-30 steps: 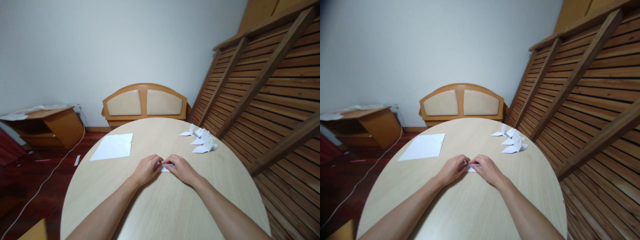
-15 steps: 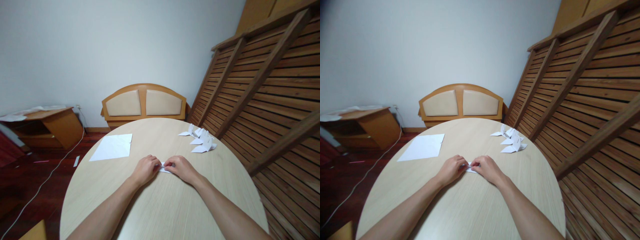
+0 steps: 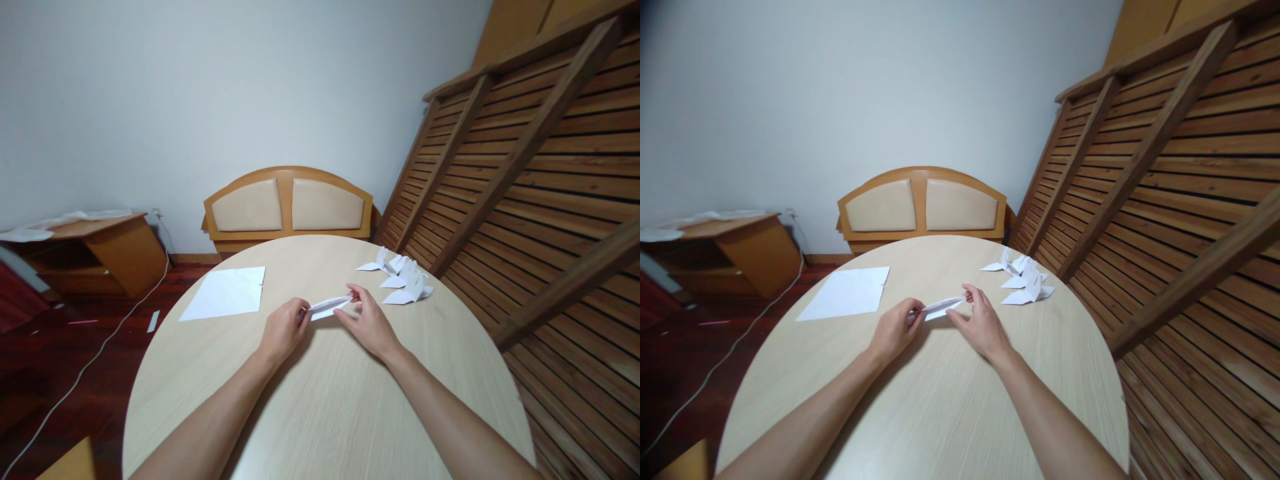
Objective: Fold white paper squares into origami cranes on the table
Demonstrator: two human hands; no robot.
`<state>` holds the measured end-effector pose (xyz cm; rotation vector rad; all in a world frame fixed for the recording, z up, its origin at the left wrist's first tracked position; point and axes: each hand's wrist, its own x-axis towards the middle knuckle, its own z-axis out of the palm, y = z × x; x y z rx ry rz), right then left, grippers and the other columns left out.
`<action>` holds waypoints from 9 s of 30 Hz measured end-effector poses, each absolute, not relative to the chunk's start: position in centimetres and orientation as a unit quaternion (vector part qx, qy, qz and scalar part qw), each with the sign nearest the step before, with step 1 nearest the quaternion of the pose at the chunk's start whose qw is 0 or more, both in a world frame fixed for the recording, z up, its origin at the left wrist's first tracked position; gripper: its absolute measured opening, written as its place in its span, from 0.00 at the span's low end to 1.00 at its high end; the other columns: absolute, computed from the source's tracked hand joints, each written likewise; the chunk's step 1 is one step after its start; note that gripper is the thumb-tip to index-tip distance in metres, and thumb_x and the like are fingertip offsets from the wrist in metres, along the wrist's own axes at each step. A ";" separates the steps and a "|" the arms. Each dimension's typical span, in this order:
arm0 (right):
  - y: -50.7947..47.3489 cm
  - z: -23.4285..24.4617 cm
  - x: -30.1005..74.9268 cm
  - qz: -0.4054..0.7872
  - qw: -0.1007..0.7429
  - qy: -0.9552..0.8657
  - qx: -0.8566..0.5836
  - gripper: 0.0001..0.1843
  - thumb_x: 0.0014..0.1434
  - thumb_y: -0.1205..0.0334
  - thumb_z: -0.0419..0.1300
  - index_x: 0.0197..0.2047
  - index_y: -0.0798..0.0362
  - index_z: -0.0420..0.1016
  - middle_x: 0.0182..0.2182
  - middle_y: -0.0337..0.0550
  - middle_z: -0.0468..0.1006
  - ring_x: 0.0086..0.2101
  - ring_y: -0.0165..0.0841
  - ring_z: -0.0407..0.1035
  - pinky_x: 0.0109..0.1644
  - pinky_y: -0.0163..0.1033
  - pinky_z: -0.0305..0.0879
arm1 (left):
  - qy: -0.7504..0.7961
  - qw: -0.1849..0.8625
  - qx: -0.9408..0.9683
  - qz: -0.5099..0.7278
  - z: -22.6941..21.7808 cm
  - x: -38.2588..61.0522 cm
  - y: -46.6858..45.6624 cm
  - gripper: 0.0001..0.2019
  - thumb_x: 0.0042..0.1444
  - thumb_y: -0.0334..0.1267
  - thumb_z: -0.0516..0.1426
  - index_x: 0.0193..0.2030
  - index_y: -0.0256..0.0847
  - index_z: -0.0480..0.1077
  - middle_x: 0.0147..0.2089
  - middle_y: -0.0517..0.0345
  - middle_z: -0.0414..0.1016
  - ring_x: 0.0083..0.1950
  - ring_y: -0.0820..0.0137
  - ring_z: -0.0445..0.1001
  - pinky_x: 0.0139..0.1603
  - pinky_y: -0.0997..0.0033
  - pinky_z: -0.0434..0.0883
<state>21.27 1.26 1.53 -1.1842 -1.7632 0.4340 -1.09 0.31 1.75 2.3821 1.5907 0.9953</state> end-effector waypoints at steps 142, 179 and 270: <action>0.7 1.5 19.8 0.485 0.506 -0.610 -0.369 0.28 0.54 0.52 0.68 0.53 0.49 0.64 0.40 0.41 0.76 0.32 0.29 0.71 0.37 0.36 0.67 | 0.397 0.487 0.603 0.491 1.1 1.1 0.0 0.19 0.54 0.47 0.62 0.44 0.39 0.61 0.23 0.69 0.68 0.24 0.75 0.67 0.25 0.78 0.63; 0.6 2.0 20.2 0.446 0.492 -0.656 -0.358 0.06 0.54 0.62 0.60 0.30 0.52 0.78 0.37 0.43 0.80 0.38 0.35 0.73 0.44 0.40 0.66 | 0.387 0.470 0.621 0.493 1.5 0.9 -0.2 0.13 0.54 0.41 0.60 0.40 0.36 0.81 0.37 0.50 0.80 0.28 0.73 0.70 0.30 0.73 0.67; 0.1 2.6 20.5 0.242 0.490 -0.744 -0.385 0.07 0.62 0.59 0.63 0.42 0.48 0.82 0.38 0.42 0.84 0.40 0.37 0.77 0.46 0.42 0.71 | 0.421 0.252 0.725 0.483 2.4 0.5 -0.9 0.10 0.63 0.43 0.57 0.39 0.39 0.75 0.36 0.55 0.76 0.37 0.70 0.74 0.33 0.76 0.68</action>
